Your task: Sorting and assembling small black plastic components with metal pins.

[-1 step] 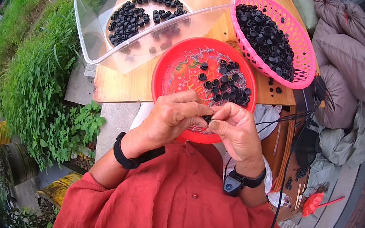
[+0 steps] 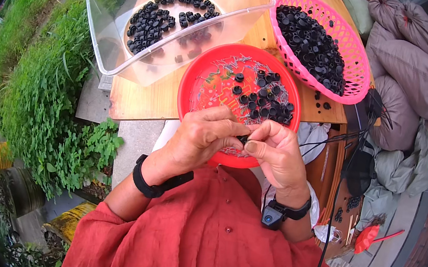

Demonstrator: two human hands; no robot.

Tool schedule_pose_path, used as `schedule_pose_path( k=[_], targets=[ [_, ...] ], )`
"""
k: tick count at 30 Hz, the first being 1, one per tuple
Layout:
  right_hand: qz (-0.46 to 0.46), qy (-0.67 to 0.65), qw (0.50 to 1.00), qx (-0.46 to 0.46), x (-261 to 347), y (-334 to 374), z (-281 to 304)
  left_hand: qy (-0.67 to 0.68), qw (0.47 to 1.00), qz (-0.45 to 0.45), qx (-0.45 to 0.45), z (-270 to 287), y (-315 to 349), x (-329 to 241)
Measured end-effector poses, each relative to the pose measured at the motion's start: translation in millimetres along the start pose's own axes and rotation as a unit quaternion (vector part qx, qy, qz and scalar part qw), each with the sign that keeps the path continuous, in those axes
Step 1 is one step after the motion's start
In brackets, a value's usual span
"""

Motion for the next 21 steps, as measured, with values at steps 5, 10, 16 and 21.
schedule_pose_path(
  k=[5, 10, 16, 21],
  targets=[
    [0.003, -0.061, 0.998, 0.006, -4, -2, 1, -0.057, 0.997, -0.043, -0.003, 0, -2, -3],
    [0.031, -0.115, 0.993, 0.003, -12, -5, -2, -0.045, 0.998, -0.041, -0.029, -1, -1, -4],
    [0.043, -0.169, 0.984, 0.027, -19, -8, -2, -0.021, 0.995, -0.067, -0.067, -1, -1, -5],
    [0.055, -0.177, 0.982, 0.043, -21, -10, -4, -0.001, 0.994, -0.058, -0.094, -5, 1, -2]
  ],
)
Point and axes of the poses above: each hand's wrist, its own y-axis away from the middle knuckle, its own z-axis out of the back of the hand, x = y × z, the point moved 4 cm from there along -y, towards the middle knuckle, and after that the axes turned 1 degree about x, right-handed, at the moved point
